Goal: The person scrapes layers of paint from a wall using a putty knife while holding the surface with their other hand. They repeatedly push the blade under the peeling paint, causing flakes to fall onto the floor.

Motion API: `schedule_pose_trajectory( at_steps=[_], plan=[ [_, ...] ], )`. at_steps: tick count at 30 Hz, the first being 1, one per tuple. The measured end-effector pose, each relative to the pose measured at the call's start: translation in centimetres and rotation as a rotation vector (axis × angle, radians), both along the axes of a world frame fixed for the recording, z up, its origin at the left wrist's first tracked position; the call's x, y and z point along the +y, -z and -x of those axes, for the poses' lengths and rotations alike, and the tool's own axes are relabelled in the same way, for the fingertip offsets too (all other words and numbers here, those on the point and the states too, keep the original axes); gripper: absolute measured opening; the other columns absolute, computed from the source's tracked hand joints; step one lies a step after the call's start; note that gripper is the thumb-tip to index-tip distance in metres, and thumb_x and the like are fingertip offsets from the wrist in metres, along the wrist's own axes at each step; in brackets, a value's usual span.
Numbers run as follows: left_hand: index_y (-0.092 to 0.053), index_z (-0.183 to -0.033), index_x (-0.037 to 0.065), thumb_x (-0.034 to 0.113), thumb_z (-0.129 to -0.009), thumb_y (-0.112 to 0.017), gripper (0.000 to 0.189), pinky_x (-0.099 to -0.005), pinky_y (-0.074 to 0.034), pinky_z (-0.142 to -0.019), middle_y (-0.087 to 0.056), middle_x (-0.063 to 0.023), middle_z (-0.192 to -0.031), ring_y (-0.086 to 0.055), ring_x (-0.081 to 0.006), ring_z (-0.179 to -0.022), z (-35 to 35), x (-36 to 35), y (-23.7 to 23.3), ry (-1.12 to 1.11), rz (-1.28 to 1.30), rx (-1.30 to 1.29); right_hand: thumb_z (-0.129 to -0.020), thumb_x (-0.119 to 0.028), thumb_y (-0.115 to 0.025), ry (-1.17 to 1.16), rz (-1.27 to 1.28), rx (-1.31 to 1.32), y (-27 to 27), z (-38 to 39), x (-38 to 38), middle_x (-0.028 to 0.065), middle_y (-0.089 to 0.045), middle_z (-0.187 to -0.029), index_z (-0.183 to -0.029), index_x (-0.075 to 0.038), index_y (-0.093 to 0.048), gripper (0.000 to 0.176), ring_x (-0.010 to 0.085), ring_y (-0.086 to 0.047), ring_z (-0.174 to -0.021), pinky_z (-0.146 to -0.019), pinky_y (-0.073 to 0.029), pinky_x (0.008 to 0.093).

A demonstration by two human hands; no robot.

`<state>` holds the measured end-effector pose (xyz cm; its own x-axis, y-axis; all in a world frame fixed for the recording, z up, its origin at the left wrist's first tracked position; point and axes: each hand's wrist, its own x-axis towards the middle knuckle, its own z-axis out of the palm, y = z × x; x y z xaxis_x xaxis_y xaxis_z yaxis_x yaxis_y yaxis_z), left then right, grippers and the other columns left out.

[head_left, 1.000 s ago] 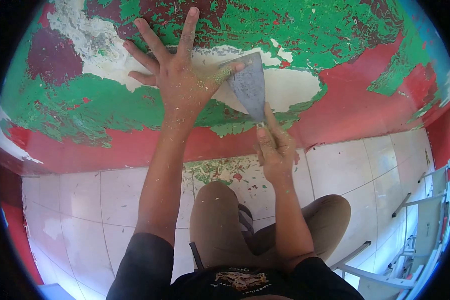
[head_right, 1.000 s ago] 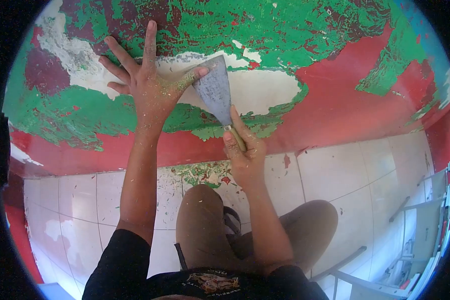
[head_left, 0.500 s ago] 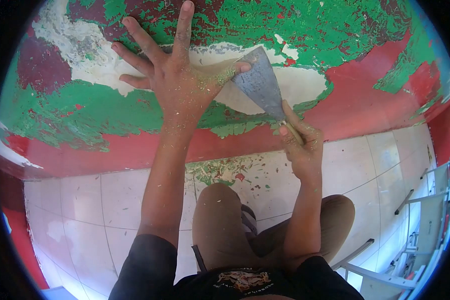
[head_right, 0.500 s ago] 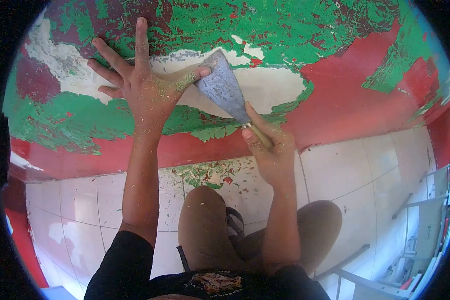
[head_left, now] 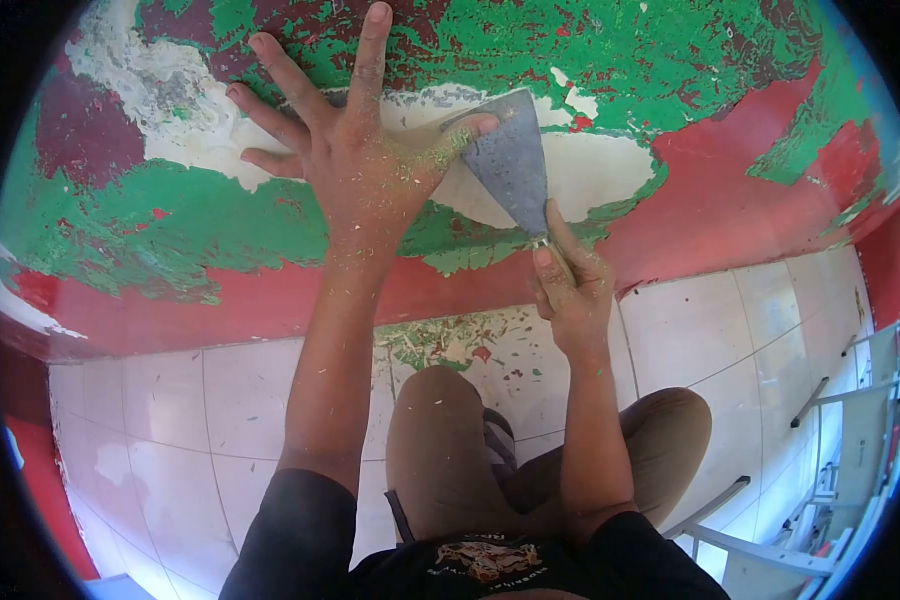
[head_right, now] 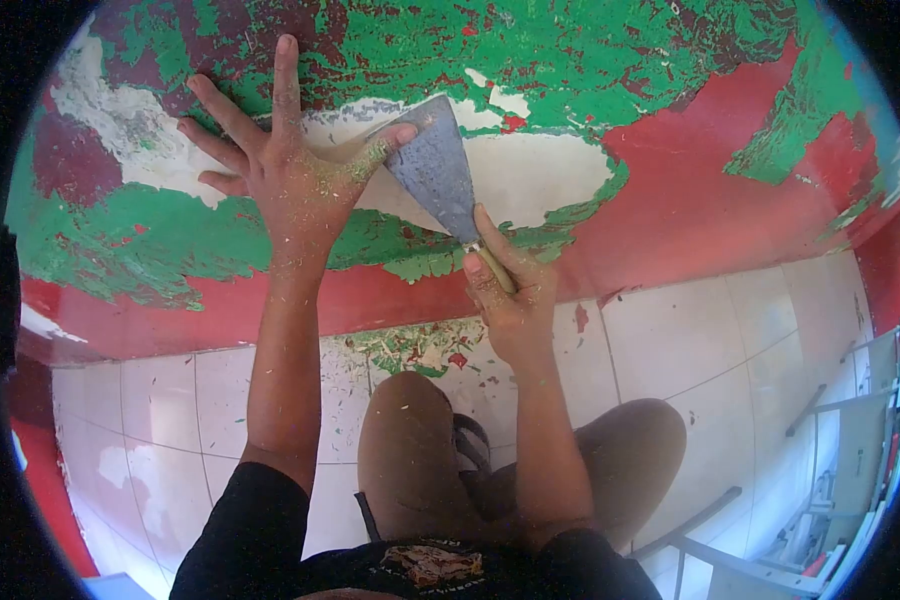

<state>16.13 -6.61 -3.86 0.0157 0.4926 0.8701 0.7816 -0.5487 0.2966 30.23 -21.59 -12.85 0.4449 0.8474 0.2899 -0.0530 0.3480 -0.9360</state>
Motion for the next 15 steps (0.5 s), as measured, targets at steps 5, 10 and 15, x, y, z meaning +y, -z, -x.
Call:
schedule_pose_trajectory(
  at_steps=[5,10,15],
  plan=[
    [-0.035,-0.157,0.044,0.076,-0.046,-0.089,0.128,-0.0926,-0.012,-0.094,0.002,-0.0330,-0.166,0.005,-0.0670,-0.146,0.0,0.1,0.1,0.019,-0.018,-0.010,-0.100,-0.021,-0.070,0.015,0.072,-0.011,-0.9,-0.3,-0.3,-0.0065,-0.051,-0.075,-0.145,-0.006,-0.058,0.049,0.0035,-0.043,-0.062,-0.053,-0.034,0.0210],
    [-0.036,-0.157,0.045,0.076,-0.046,-0.089,0.127,-0.0920,-0.011,-0.095,0.001,-0.0323,-0.167,0.005,-0.0668,-0.146,-0.3,0.2,0.1,-0.007,-0.013,-0.018,-0.099,-0.020,-0.071,0.075,0.153,-0.139,-2.8,-0.5,-1.0,-0.0065,-0.052,-0.076,-0.143,-0.005,-0.059,0.047,0.0026,-0.043,-0.065,-0.055,-0.037,0.0214],
    [-0.037,-0.157,0.045,0.074,-0.051,-0.088,0.121,-0.0913,-0.011,-0.096,0.003,-0.0308,-0.167,0.008,-0.0660,-0.147,-0.3,0.4,0.2,-0.006,0.010,-0.026,-0.098,-0.019,-0.072,0.120,0.062,-0.350,-3.9,-0.4,-0.6,-0.0041,-0.059,-0.082,-0.143,-0.006,-0.060,0.048,0.0028,-0.048,-0.074,-0.067,-0.043,0.0206]
  ],
)
